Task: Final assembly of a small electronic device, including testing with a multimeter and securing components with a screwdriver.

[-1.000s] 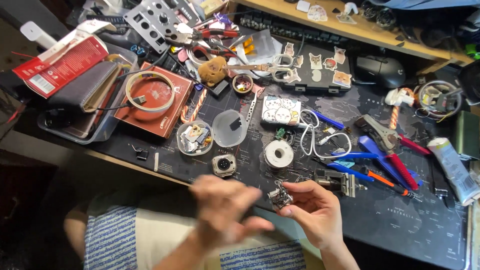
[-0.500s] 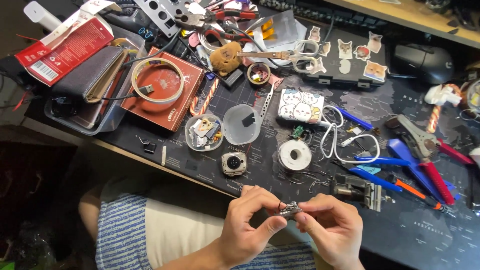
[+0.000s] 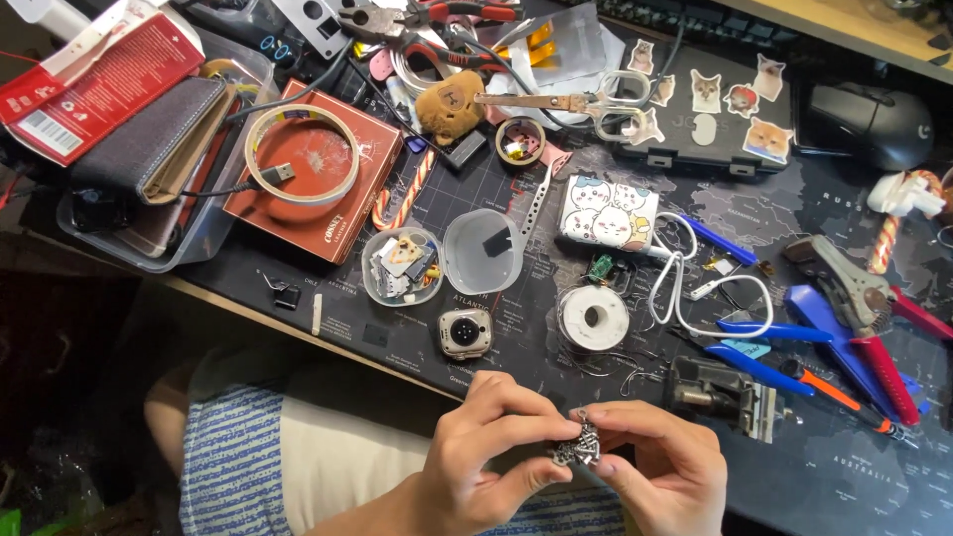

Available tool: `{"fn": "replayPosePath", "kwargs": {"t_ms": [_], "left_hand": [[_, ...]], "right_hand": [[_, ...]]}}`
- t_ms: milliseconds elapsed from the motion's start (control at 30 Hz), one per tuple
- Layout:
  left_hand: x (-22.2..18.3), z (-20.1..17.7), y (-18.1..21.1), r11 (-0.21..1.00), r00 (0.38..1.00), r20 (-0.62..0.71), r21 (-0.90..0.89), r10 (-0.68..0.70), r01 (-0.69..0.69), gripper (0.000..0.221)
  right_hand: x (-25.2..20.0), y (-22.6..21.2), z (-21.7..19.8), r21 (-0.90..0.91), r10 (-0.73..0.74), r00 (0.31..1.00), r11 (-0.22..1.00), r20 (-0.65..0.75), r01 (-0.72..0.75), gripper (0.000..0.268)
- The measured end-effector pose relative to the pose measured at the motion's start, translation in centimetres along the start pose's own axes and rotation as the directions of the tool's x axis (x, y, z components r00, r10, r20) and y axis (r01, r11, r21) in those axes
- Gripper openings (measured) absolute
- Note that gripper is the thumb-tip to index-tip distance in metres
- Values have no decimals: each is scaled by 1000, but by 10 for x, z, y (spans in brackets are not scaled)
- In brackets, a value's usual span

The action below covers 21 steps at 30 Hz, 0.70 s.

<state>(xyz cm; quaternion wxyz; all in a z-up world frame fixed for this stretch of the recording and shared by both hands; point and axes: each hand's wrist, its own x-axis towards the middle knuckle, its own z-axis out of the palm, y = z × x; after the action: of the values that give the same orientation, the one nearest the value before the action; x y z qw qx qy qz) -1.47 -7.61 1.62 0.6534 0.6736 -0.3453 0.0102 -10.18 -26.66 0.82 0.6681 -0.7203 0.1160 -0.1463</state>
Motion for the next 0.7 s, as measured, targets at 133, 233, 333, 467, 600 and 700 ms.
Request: {"fn": "replayPosePath", "kwargs": {"t_ms": [133, 233, 333, 467, 600, 700], "left_hand": [[-1, -1, -3, 1000, 1000, 5, 0, 11, -11, 27], [1, -1, -2, 1000, 1000, 3, 1, 13, -13, 28], [0, -1, -1, 1000, 1000, -17, -20, -1, 1, 28], [3, 0, -2, 998, 997, -61, -10, 55, -56, 24], [1, 1, -3, 999, 996, -81, -2, 48, -48, 24], [2, 1, -2, 999, 995, -83, 12, 54, -53, 19]], "right_hand": [[2, -3, 3, -17, -28, 1000, 999, -6, 28, 47], [2, 3, -1, -24, -63, 998, 998, 26, 63, 45], [2, 4, -4, -7, -51, 998, 999, 46, 52, 46], [1, 6, -5, -24, -33, 999, 999, 38, 34, 46], [2, 10, -7, -36, -73, 996, 997, 42, 74, 48], [2, 14, -9, -36, -106, 993, 993, 52, 108, 48]]}}
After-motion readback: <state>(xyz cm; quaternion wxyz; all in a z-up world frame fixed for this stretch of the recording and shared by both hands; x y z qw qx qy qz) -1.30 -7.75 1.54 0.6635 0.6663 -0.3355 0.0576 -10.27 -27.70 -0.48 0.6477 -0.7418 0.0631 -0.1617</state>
